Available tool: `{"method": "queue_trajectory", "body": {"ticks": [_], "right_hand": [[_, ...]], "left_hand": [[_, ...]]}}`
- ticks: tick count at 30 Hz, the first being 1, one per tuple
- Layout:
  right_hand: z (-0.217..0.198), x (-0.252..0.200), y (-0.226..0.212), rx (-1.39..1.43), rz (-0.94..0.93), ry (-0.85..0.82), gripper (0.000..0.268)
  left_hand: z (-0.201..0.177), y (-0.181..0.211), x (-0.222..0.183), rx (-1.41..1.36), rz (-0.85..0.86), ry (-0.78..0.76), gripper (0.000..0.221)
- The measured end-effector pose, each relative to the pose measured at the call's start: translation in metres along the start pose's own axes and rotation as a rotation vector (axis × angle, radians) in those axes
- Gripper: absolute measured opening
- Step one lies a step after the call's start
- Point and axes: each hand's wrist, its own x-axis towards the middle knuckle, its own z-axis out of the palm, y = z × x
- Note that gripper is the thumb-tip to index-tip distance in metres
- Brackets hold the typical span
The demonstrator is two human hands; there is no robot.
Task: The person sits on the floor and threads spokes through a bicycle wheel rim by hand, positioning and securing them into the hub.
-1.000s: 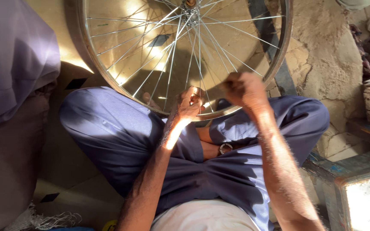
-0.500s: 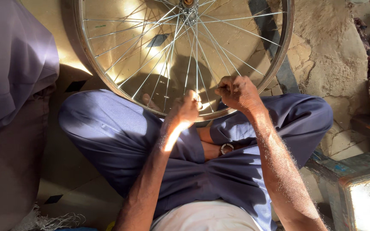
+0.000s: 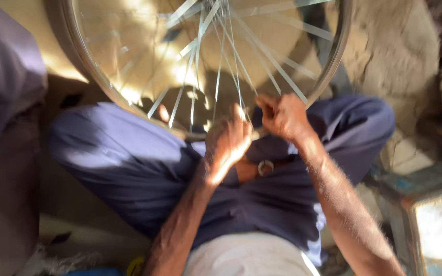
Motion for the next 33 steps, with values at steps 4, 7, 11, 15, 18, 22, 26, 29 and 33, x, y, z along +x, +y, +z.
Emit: {"method": "queue_trajectory", "body": {"ticks": [4, 7, 11, 15, 18, 22, 26, 29, 33], "right_hand": [[0.002, 0.008, 0.015, 0.273, 0.199, -0.304, 0.012], [-0.001, 0.013, 0.022, 0.341, 0.285, -0.489, 0.016], [-0.003, 0.011, 0.025, 0.389, 0.306, -0.52, 0.017], [-0.002, 0.014, 0.028, 0.404, 0.388, -0.537, 0.019], [-0.001, 0.015, 0.029, 0.448, 0.379, -0.518, 0.02], [-0.002, 0.019, 0.023, 0.447, 0.402, -0.528, 0.017], [-0.005, 0.017, 0.019, 0.452, 0.368, -0.44, 0.024], [-0.008, 0.016, 0.021, 0.501, 0.389, -0.463, 0.018], [-0.005, 0.021, 0.02, 0.42, 0.405, -0.515, 0.013]], "left_hand": [[0.019, -0.045, 0.018, 0.188, 0.285, -0.182, 0.017], [0.015, -0.049, 0.024, 0.034, 0.14, -0.217, 0.02], [0.002, -0.045, 0.02, 0.029, 0.152, -0.283, 0.024], [-0.003, -0.051, 0.041, -0.058, 0.187, -0.499, 0.028], [-0.003, -0.051, 0.054, -0.366, -0.123, -0.613, 0.037], [-0.007, -0.042, 0.074, -0.599, -0.296, -0.637, 0.045], [-0.02, -0.036, 0.081, -0.847, -0.424, -0.487, 0.034], [-0.034, -0.046, 0.079, -0.888, -0.382, -0.453, 0.025], [-0.022, -0.049, 0.08, -0.884, -0.21, -0.451, 0.03]]}}
